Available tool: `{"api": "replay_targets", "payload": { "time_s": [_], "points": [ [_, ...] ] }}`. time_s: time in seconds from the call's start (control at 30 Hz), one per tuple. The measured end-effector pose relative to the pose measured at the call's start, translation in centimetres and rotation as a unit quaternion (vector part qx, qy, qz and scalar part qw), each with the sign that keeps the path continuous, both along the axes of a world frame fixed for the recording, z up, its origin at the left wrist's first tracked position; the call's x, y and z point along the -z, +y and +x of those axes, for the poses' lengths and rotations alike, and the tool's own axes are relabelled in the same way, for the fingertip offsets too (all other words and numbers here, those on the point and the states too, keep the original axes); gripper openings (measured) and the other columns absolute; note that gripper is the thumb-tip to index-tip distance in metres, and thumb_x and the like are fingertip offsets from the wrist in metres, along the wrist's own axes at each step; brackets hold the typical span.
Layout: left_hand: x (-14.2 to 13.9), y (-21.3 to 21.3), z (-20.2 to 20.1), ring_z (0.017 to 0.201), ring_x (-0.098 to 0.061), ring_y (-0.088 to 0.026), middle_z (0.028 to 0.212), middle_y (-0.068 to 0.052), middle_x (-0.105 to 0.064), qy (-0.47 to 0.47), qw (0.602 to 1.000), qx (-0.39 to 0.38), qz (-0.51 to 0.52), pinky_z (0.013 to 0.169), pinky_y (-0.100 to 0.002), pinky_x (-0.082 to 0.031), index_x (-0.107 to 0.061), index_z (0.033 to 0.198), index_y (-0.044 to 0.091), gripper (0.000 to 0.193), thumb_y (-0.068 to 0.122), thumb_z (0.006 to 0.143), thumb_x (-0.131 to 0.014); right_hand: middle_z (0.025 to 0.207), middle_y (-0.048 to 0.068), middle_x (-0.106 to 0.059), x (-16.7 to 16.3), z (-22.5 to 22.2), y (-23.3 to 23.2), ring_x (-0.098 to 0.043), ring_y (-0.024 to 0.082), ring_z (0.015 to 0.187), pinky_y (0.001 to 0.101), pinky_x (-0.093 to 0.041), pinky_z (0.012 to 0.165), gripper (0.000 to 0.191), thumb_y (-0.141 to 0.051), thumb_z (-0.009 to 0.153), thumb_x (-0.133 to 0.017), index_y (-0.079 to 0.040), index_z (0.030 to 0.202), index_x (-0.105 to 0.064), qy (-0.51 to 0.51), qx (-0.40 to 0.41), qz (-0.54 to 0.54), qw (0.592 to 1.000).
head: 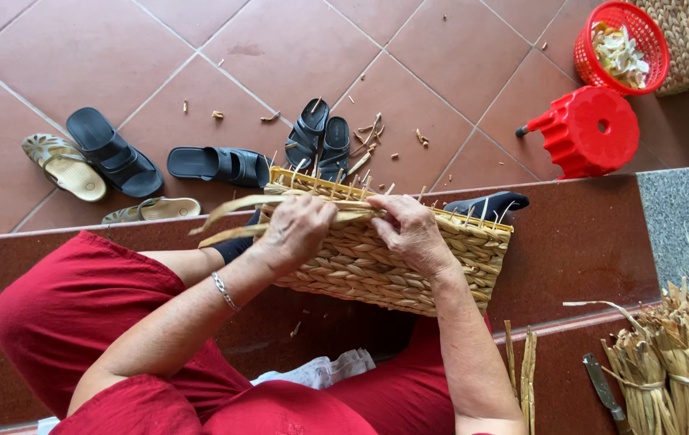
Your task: The person sits on the floor and weaves a rectangular basket by hand, interlacing dried palm strips through a vertical frame. They repeatedly pull and tuck the strips to build up the basket walls, occasionally adjusting the frame and trimming excess material.
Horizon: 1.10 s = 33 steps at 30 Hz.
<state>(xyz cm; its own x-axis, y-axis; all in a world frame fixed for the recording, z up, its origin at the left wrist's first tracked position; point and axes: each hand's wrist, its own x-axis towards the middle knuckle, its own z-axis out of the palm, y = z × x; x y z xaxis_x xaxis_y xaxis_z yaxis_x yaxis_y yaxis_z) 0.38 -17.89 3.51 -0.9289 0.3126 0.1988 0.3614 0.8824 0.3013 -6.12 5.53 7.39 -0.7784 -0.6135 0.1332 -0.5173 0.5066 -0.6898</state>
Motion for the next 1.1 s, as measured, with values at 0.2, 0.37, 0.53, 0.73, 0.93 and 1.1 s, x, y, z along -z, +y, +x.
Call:
{"api": "replay_targets", "payload": {
  "time_s": [0.2, 0.37, 0.53, 0.73, 0.93, 1.1],
  "points": [
    [-2.5, 0.2, -0.8, 0.105, -0.059, -0.026, 0.106, -0.013, -0.064, 0.222, 0.974, -0.03, 0.018, 0.09, -0.044, -0.044, -0.066, 0.108, 0.007, 0.03, 0.005, 0.078, -0.065, 0.099, 0.012, -0.072, 1.3, 0.3, -1.9, -0.07, 0.031, 0.096, 0.0413, -0.056, 0.086, 0.014, -0.001, 0.09, -0.069, -0.003, 0.103, -0.068, 0.172, 0.033, 0.02, 0.984],
    [-2.1, 2.0, 1.7, 0.111, -0.056, -0.023, 0.114, -0.012, -0.061, 0.296, 0.951, 0.073, 0.044, 0.095, -0.043, -0.043, -0.06, 0.122, 0.006, 0.034, 0.006, 0.088, -0.062, 0.092, 0.014, -0.07, 2.2, 0.0, -1.2, -0.068, 0.033, 0.086, 0.0438, -0.054, 0.077, 0.01, -0.007, 0.093, -0.07, -0.004, 0.102, -0.067, 0.089, 0.067, 0.007, 0.994],
    [1.2, 4.4, -2.5, 0.094, -0.062, -0.033, 0.103, -0.019, -0.064, 0.058, 0.996, -0.03, 0.053, 0.084, -0.044, -0.051, -0.063, 0.114, -0.002, 0.025, 0.004, 0.09, -0.06, 0.09, 0.014, -0.069, 2.3, -0.3, -0.7, -0.068, 0.033, 0.083, 0.0431, -0.054, 0.073, 0.015, -0.005, 0.093, -0.069, -0.006, 0.108, -0.066, 0.056, 0.079, 0.011, 0.995],
    [1.5, 4.9, -6.3, 0.075, -0.067, -0.032, 0.078, -0.012, -0.069, 0.029, 0.977, -0.071, 0.199, 0.07, -0.047, -0.052, -0.066, 0.085, 0.009, 0.007, 0.015, 0.084, -0.07, 0.094, 0.012, -0.071, 1.8, 0.0, -0.7, -0.07, 0.03, 0.086, 0.0403, -0.056, 0.076, 0.016, -0.004, 0.094, -0.069, -0.008, 0.109, -0.067, 0.069, 0.072, -0.03, 0.995],
    [2.3, 4.1, -0.7, 0.071, -0.073, -0.021, 0.085, -0.005, -0.073, -0.085, 0.922, -0.078, 0.368, 0.065, -0.032, -0.056, -0.07, 0.099, 0.012, 0.005, 0.016, 0.097, -0.068, 0.098, 0.009, -0.072, 0.4, 0.0, -1.7, -0.072, 0.022, 0.085, 0.0334, -0.057, 0.073, 0.016, -0.007, 0.093, -0.072, -0.011, 0.108, -0.072, 0.053, 0.062, -0.039, 0.996],
    [2.1, 3.7, 1.2, 0.094, -0.068, -0.026, 0.103, -0.011, -0.072, 0.161, 0.956, 0.078, 0.231, 0.085, -0.037, -0.057, -0.062, 0.099, 0.005, 0.019, 0.003, 0.081, -0.068, 0.082, 0.0, -0.074, 0.3, -0.4, -3.1, -0.072, 0.017, 0.072, 0.0309, -0.058, 0.067, 0.016, -0.012, 0.085, -0.077, -0.012, 0.1, -0.071, -0.066, 0.158, 0.033, 0.985]
  ]
}}
